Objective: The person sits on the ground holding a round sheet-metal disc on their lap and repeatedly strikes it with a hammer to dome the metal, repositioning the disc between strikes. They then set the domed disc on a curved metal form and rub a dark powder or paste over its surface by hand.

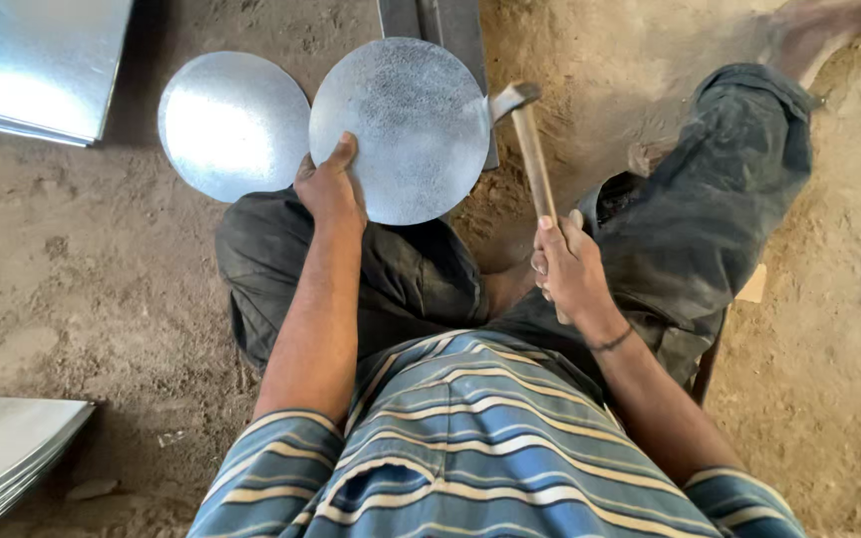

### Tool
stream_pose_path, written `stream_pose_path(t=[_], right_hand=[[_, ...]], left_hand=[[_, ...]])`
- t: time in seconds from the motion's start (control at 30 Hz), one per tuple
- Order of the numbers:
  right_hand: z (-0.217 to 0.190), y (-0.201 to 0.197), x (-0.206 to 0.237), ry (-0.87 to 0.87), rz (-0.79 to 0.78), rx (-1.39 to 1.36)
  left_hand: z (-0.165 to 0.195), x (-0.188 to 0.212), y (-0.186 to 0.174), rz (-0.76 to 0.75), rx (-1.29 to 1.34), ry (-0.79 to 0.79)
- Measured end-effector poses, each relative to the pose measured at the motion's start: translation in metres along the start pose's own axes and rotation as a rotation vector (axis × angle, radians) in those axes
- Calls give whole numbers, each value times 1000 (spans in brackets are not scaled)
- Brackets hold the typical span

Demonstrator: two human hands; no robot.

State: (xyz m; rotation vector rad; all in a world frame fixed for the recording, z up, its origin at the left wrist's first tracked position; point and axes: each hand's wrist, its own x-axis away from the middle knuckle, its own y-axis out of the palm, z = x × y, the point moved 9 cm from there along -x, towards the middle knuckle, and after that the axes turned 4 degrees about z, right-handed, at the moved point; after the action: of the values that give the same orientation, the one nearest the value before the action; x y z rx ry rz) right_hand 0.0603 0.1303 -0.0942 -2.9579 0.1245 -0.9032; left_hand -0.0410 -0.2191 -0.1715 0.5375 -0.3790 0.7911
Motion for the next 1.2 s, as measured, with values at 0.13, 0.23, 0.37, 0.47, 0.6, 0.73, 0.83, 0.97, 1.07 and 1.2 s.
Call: stream_pose_path(t=[0.13, 0.23, 0.37, 0.47, 0.6, 0.73, 0.83, 0.97, 1.07, 1.2], right_hand=[[-7, -3, 0, -169, 6, -68], [9, -3, -1, -26, 13, -3], [4, -6, 2, -125, 46, -97], [12, -8, 2, -64, 77, -88], [18, -6, 2, -27, 30, 18], [14, -2, 7, -70, -1, 10], [15, 0, 10, -21, -3, -2], [-13, 1, 17, -281, -14, -2], [20, 2, 16, 108, -42, -27], [10, -2, 22, -76, -17, -2]], left_hand=[[-4, 0, -5, 72, -117, 31], [-1, 4, -2, 57, -3, 87], [0, 12, 2, 65, 73, 94], [-3, 15, 0, 131, 26, 87], [-17, 15, -6, 239, 131, 58], [-24, 14, 0, 159, 185, 78], [-17, 16, 3, 156, 170, 159], [-24, 22, -1, 278, 110, 36], [-22, 25, 5, 224, 175, 73], [-23, 22, 4, 256, 110, 81]])
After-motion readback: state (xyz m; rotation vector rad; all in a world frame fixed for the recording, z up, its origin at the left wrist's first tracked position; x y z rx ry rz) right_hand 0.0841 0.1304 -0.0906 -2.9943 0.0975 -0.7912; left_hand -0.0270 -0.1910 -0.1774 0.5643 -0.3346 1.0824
